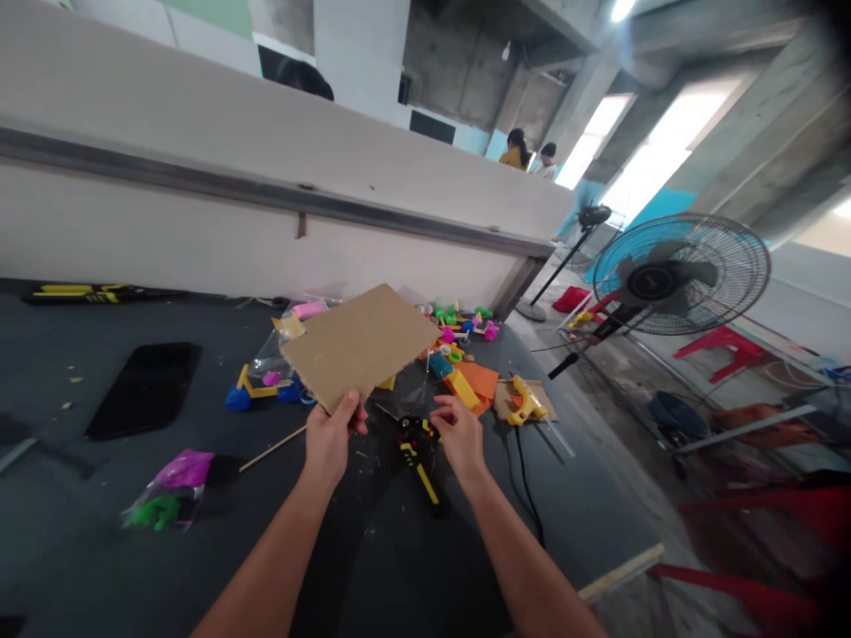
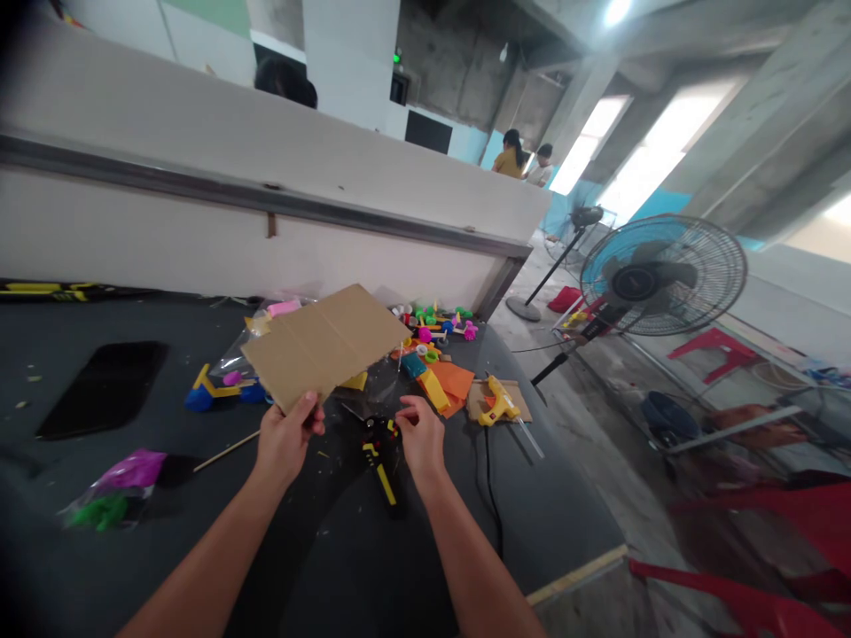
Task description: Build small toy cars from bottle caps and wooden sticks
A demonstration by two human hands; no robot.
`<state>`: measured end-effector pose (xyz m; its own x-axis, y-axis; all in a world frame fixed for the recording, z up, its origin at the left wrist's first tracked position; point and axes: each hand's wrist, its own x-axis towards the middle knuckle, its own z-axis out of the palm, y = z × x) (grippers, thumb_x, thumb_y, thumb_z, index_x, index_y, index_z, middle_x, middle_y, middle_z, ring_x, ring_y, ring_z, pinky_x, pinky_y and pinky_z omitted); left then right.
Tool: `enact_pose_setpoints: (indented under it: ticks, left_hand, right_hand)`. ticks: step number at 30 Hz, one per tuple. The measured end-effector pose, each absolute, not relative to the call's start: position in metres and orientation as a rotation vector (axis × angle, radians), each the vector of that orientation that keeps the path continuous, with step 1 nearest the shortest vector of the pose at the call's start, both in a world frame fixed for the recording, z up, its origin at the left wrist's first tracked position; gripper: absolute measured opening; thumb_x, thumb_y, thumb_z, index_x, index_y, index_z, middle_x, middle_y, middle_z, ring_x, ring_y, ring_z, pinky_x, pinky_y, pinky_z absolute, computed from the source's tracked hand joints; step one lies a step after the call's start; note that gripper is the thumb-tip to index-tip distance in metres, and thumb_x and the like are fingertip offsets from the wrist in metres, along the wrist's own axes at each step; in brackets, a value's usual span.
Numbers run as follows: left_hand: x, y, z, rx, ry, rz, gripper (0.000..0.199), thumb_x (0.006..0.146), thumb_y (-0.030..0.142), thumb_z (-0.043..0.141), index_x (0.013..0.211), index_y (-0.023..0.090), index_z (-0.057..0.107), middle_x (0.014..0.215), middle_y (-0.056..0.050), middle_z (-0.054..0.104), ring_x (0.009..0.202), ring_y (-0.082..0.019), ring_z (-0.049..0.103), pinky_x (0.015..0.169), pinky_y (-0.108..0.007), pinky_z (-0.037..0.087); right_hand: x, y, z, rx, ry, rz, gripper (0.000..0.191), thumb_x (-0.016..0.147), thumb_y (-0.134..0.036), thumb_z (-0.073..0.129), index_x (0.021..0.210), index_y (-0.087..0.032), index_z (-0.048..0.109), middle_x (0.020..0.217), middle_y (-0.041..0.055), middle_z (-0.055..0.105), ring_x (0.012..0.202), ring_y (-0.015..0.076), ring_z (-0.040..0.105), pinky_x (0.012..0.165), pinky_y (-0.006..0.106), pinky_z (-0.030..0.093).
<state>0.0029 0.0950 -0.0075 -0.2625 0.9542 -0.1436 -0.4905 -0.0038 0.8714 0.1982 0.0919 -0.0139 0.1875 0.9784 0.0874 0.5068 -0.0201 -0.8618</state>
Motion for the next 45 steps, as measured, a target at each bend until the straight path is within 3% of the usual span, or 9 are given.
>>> enact_pose_setpoints:
  ticks: [3, 6, 8, 10, 14, 19, 23, 45]
  left_hand:
    - [0.004, 0.095, -0.006, 0.641, 1.057, 1.55, 0.025, 0.067, 0.034, 0.07, 0.068, 0.013, 0.056, 0.051, 0.003, 0.057, 0.039, -0.007, 0.048, 0.038, -0.019, 0.038]
    - [0.004, 0.095, -0.004, 0.663, 1.069, 1.545, 0.026, 0.067, 0.035, 0.07, 0.068, 0.013, 0.056, 0.05, 0.003, 0.057, 0.038, -0.007, 0.048, 0.038, -0.019, 0.038]
    - [0.004, 0.094, -0.004, 0.663, 1.09, 1.555, 0.026, 0.067, 0.036, 0.069, 0.068, 0.013, 0.056, 0.05, 0.003, 0.056, 0.038, -0.007, 0.048, 0.038, -0.02, 0.037]
    - [0.003, 0.094, -0.004, 0.656, 1.11, 1.568, 0.027, 0.067, 0.036, 0.068, 0.067, 0.013, 0.055, 0.049, 0.003, 0.056, 0.037, -0.007, 0.048, 0.038, -0.02, 0.037]
    - [0.002, 0.094, -0.003, 0.648, 1.142, 1.58, 0.027, 0.066, 0.037, 0.068, 0.067, 0.013, 0.055, 0.049, 0.003, 0.056, 0.037, -0.008, 0.048, 0.037, -0.02, 0.037]
    - [0.001, 0.096, -0.004, 0.628, 1.204, 1.587, 0.028, 0.063, 0.037, 0.07, 0.067, 0.013, 0.056, 0.048, 0.003, 0.055, 0.037, -0.009, 0.047, 0.036, -0.02, 0.038]
    - [-0.003, 0.097, -0.006, 0.586, 1.164, 1.6, 0.028, 0.06, 0.036, 0.072, 0.068, 0.013, 0.057, 0.049, 0.004, 0.055, 0.04, -0.009, 0.049, 0.035, -0.02, 0.037]
    - [0.006, 0.087, -0.008, 0.746, 1.177, 1.43, 0.027, 0.065, 0.035, 0.066, 0.056, 0.017, 0.049, 0.038, 0.006, 0.048, 0.028, -0.007, 0.039, 0.029, -0.019, 0.03]
  right_hand:
    - [0.191, 0.083, -0.001, -1.738, -1.668, 0.578, 0.036, 0.076, -0.032, 0.052, 0.109, -0.018, 0.056, 0.092, 0.0064, 0.063, 0.086, 0.0196, 0.058, 0.081, 0.033, 0.043]
    - [0.184, 0.067, 0.007, -1.927, -1.995, 0.404, 0.074, 0.062, -0.049, 0.067, 0.125, -0.016, 0.046, 0.118, 0.0166, 0.053, 0.111, 0.0337, 0.046, 0.091, 0.046, 0.034]
    - [0.182, 0.058, 0.008, -2.035, -2.119, 0.383, 0.093, 0.052, -0.052, 0.073, 0.13, -0.013, 0.041, 0.124, 0.021, 0.048, 0.114, 0.04, 0.04, 0.091, 0.052, 0.031]
    - [0.182, 0.052, 0.007, -2.122, -2.132, 0.385, 0.087, 0.052, -0.046, 0.072, 0.126, -0.011, 0.044, 0.119, 0.0216, 0.05, 0.11, 0.0405, 0.043, 0.087, 0.052, 0.033]
    - [0.186, 0.049, 0.011, -2.12, -1.997, 0.523, 0.049, 0.059, -0.029, 0.062, 0.105, -0.012, 0.056, 0.102, 0.0158, 0.055, 0.099, 0.0315, 0.049, 0.082, 0.04, 0.038]
    - [0.184, 0.046, 0.028, -1.697, -1.829, 1.195, 0.025, 0.061, -0.019, 0.05, 0.085, -0.016, 0.057, 0.078, 0.002, 0.055, 0.073, 0.016, 0.049, 0.064, 0.025, 0.037]
    - [0.175, 0.045, 0.031, -1.523, -1.623, 1.51, 0.024, 0.06, -0.016, 0.047, 0.082, -0.016, 0.056, 0.068, -0.0032, 0.048, 0.063, 0.0102, 0.042, 0.057, 0.021, 0.032]
    - [0.16, 0.054, 0.01, -1.375, -1.421, 1.631, 0.025, 0.061, -0.021, 0.048, 0.084, -0.017, 0.054, 0.057, -0.0057, 0.047, 0.047, 0.0075, 0.042, 0.046, 0.02, 0.034]
